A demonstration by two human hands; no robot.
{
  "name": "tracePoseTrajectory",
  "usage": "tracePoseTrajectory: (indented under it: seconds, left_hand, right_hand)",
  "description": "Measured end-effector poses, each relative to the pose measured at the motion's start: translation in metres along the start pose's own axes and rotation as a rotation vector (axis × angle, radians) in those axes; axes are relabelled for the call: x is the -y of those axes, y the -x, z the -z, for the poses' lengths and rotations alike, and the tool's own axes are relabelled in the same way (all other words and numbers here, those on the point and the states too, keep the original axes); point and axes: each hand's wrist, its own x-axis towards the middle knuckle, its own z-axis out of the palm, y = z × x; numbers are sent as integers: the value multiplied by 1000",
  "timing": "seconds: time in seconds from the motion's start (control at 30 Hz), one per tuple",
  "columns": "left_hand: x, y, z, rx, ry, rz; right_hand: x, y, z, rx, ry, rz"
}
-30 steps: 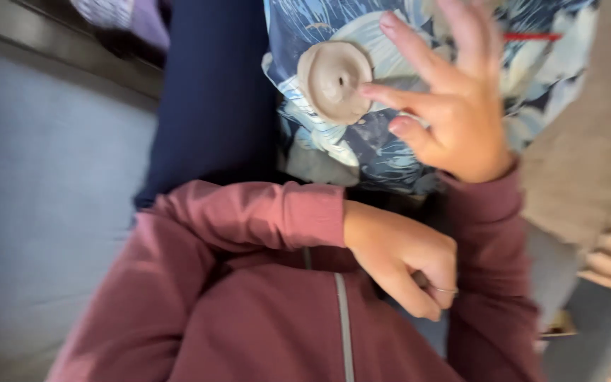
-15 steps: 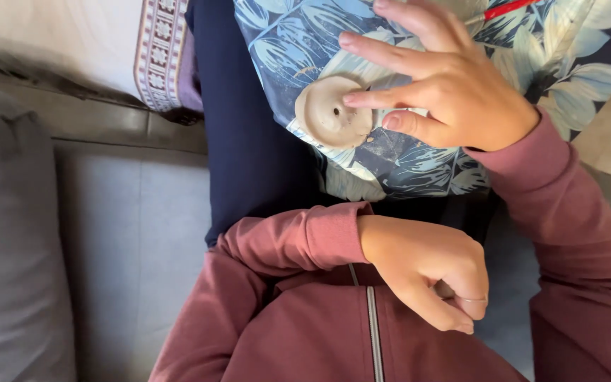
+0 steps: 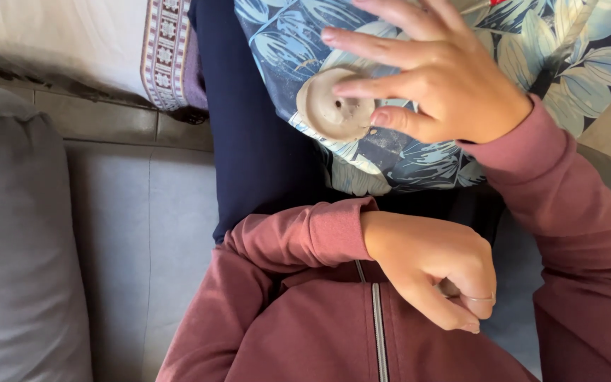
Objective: Sculpting and shaping a small object out of clay using hands and a small knife.
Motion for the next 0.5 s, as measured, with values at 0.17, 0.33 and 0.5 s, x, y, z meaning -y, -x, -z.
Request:
tracePoseTrajectory:
  seconds: [0.17,0.33,0.5]
  left_hand:
    - [0,-1,0,18,18,10]
    - [0,0,-2,14,0,6]
    - [0,0,0,19,5,-3]
  right_hand:
    - [2,-6,13,46,276,31]
    - [8,-15,17,27,339,96]
    - [1,-16,0,88,-15,-4]
